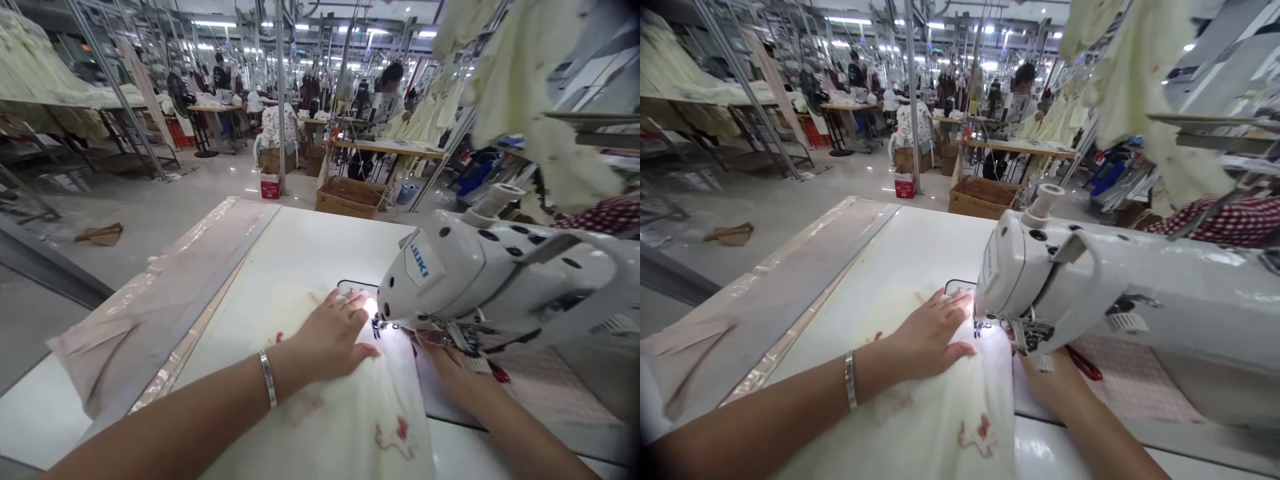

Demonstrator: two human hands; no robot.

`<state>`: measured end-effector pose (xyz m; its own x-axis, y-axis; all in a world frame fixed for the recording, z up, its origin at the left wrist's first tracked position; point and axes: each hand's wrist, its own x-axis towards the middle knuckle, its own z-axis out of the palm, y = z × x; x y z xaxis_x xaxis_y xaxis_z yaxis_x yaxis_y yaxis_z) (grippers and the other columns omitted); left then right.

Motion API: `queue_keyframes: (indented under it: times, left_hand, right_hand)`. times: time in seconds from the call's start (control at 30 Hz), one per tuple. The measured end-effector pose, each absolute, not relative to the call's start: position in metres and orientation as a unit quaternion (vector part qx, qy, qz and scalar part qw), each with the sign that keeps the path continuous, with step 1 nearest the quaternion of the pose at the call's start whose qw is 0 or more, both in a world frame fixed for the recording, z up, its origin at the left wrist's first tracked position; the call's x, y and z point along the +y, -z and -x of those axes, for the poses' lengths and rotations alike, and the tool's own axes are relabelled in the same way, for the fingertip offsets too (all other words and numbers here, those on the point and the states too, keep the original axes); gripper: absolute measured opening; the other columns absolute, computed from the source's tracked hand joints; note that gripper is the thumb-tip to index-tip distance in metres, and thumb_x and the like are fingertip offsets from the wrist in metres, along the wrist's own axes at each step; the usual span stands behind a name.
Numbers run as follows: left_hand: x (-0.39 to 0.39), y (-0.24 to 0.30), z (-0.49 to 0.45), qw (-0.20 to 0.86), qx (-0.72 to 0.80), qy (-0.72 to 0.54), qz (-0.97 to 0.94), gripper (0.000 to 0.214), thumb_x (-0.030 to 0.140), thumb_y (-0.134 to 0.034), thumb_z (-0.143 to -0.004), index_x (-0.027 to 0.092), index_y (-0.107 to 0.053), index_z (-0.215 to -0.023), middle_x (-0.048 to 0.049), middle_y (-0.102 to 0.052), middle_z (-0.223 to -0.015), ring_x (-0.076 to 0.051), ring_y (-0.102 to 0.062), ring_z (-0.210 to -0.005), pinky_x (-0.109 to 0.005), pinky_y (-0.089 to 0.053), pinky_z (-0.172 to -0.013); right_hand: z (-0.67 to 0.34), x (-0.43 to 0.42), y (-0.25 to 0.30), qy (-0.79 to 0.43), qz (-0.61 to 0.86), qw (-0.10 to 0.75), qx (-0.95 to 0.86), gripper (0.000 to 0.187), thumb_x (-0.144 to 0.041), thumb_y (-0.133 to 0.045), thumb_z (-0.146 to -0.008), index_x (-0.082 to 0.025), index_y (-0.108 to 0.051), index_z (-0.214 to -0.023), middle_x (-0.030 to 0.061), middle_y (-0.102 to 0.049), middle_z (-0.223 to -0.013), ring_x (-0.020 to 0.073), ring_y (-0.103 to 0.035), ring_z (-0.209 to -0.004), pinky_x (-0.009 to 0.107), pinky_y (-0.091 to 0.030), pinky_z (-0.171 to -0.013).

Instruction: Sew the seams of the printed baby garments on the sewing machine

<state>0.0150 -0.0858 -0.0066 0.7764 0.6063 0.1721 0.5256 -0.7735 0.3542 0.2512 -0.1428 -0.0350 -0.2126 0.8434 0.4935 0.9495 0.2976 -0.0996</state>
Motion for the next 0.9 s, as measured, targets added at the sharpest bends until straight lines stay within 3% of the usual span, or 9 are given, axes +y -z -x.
queue_keyframes:
  times: [0.1,0.23,0.37,0.47,0.6,0.67,0.77,0.83,0.9]
  left_hand:
    - [-0.086,0.003,-0.015,0.156,0.305,-0.134,-0.930,0.054,0.047,-0.055,-0.090,0.010,-0.041,-0.128,-0.0180,-0.040,-0.143,-0.028,-0.029,-0.138,-0.050,-0.021,-0.114]
    - [-0.086,0.002,-0.015,0.155,0.301,-0.135,-0.931,0.053,0.047,-0.055,-0.090,0.011,-0.042,-0.126,-0.0178,-0.039,-0.144,-0.027,-0.028,-0.138,-0.049,-0.020,-0.114]
    - [-0.088,0.004,-0.014,0.130,0.291,-0.148,-0.936,0.052,0.045,-0.053,-0.091,0.012,-0.039,-0.128,-0.0162,-0.040,-0.143,-0.028,-0.028,-0.138,-0.050,-0.021,-0.113]
    - [-0.093,0.006,-0.010,0.108,0.293,-0.145,-0.939,0.050,0.046,-0.047,-0.094,0.014,-0.038,-0.131,-0.0151,-0.037,-0.146,-0.027,-0.026,-0.139,-0.051,-0.023,-0.112]
    - [-0.113,0.009,0.003,0.089,0.307,-0.123,-0.940,0.055,0.052,-0.032,-0.097,0.015,-0.034,-0.137,-0.0130,-0.031,-0.149,-0.025,-0.023,-0.140,-0.051,-0.021,-0.112]
    - [-0.130,0.009,0.013,0.083,0.303,-0.113,-0.943,0.058,0.053,-0.028,-0.097,0.015,-0.030,-0.141,-0.0124,-0.030,-0.150,-0.024,-0.024,-0.140,-0.048,-0.020,-0.113]
    - [-0.153,0.008,0.033,0.079,0.290,-0.107,-0.948,0.061,0.055,-0.028,-0.097,0.015,-0.028,-0.143,-0.0127,-0.030,-0.149,-0.024,-0.024,-0.140,-0.047,-0.020,-0.113]
    - [-0.157,0.005,0.052,0.080,0.279,-0.099,-0.952,0.063,0.056,-0.030,-0.096,0.016,-0.026,-0.145,-0.0128,-0.030,-0.149,-0.024,-0.025,-0.140,-0.047,-0.020,-0.114]
    - [-0.148,0.000,0.073,0.075,0.288,-0.077,-0.952,0.063,0.057,-0.033,-0.095,0.019,-0.027,-0.145,-0.0116,-0.031,-0.149,-0.025,-0.027,-0.138,-0.048,-0.021,-0.113]
  right_hand:
    - [-0.249,-0.143,0.030,-0.041,0.606,0.224,-0.763,0.043,-0.027,-0.027,-0.094,-0.026,-0.067,-0.112,0.0070,-0.072,-0.099,0.0262,-0.067,-0.097,0.042,-0.057,-0.083]
    - [-0.245,-0.147,0.026,-0.045,0.655,0.214,-0.723,0.044,-0.042,-0.031,-0.093,-0.023,-0.068,-0.106,0.0109,-0.071,-0.098,0.0306,-0.066,-0.099,0.047,-0.056,-0.084]
    - [-0.242,-0.151,0.022,-0.047,0.668,0.207,-0.713,0.043,-0.053,-0.039,-0.090,-0.024,-0.068,-0.105,0.0084,-0.072,-0.098,0.0300,-0.066,-0.098,0.046,-0.057,-0.082]
    - [-0.235,-0.160,0.013,-0.042,0.634,0.158,-0.756,0.040,-0.045,-0.040,-0.092,-0.023,-0.063,-0.117,0.0080,-0.067,-0.115,0.0302,-0.061,-0.109,0.049,-0.052,-0.091]
    - [-0.220,-0.183,0.003,-0.065,0.546,0.080,-0.832,0.052,-0.040,-0.044,-0.093,-0.018,-0.042,-0.139,0.0126,-0.043,-0.142,0.0315,-0.041,-0.131,0.059,-0.035,-0.104]
    - [-0.213,-0.197,0.002,-0.081,0.522,0.060,-0.847,0.052,-0.041,-0.042,-0.094,-0.020,-0.036,-0.142,0.0101,-0.035,-0.147,0.0292,-0.031,-0.136,0.060,-0.028,-0.108]
    - [-0.210,-0.221,0.005,-0.096,0.502,0.049,-0.858,0.054,-0.040,-0.039,-0.096,-0.026,-0.026,-0.146,0.0052,-0.030,-0.150,0.0277,-0.028,-0.138,0.059,-0.023,-0.112]
    - [-0.217,-0.239,0.009,-0.093,0.487,0.059,-0.866,0.060,-0.040,-0.042,-0.094,-0.035,-0.016,-0.148,0.0014,-0.030,-0.150,0.0286,-0.030,-0.137,0.059,-0.026,-0.112]
    - [-0.230,-0.257,0.014,-0.065,0.475,0.116,-0.870,0.062,-0.042,-0.046,-0.092,-0.044,-0.016,-0.146,0.0011,-0.039,-0.146,0.0285,-0.040,-0.132,0.055,-0.037,-0.107]
